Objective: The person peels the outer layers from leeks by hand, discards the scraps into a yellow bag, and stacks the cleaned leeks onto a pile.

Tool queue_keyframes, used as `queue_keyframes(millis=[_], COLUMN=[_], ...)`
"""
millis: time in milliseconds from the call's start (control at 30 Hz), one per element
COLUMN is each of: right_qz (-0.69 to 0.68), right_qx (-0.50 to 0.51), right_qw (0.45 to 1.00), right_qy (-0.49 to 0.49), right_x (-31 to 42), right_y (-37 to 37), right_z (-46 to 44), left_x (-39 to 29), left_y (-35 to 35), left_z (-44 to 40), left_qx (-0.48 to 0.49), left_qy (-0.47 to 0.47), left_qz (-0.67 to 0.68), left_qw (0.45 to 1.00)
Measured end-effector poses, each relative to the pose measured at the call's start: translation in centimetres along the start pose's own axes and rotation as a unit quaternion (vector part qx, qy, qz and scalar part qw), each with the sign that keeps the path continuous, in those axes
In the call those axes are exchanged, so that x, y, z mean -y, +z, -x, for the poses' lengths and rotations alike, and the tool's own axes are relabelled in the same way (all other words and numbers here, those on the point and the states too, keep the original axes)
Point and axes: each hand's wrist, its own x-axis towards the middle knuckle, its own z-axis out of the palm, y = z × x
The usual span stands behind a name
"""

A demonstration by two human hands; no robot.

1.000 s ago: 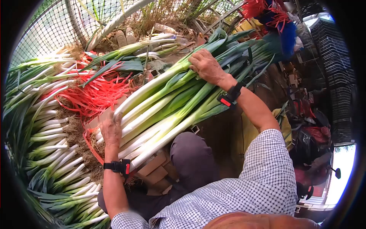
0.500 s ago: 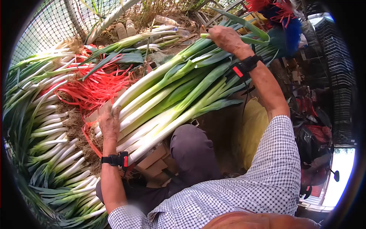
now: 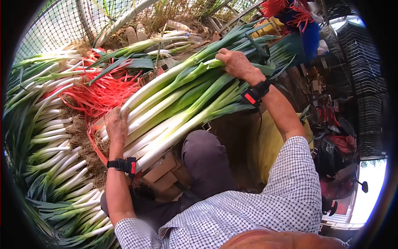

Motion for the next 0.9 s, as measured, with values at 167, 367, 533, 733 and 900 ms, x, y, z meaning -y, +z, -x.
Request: queue_keyframes(millis=[167,367,533,733,900], right_qz=[0.078,0.026,-0.021,-0.117,-0.289], right_qx=[0.089,0.191,0.177,-0.124,-0.362], right_qw=[0.993,0.981,0.982,0.973,0.878], right_qy=[-0.027,0.03,-0.056,-0.154,0.122], right_x=[1.3,2.9,11.3,9.4,-2.0], right_y=[-2.8,-2.7,1.0,-6.4,-16.6], right_z=[-2.1,-2.9,-3.5,-0.1,11.1], left_x=[-0.1,-0.3,0.3,-0.2,0.2], left_y=[0.0,-0.1,0.9,0.0,0.2], left_z=[-0.2,-0.2,-0.4,0.0,-0.3], left_qx=[-0.02,-0.008,-0.016,-0.011,0.007], left_qy=[-0.004,-0.013,-0.007,-0.016,-0.022], left_qz=[-0.001,-0.015,-0.02,-0.013,-0.012], left_qw=[1.0,1.0,1.0,1.0,1.0])
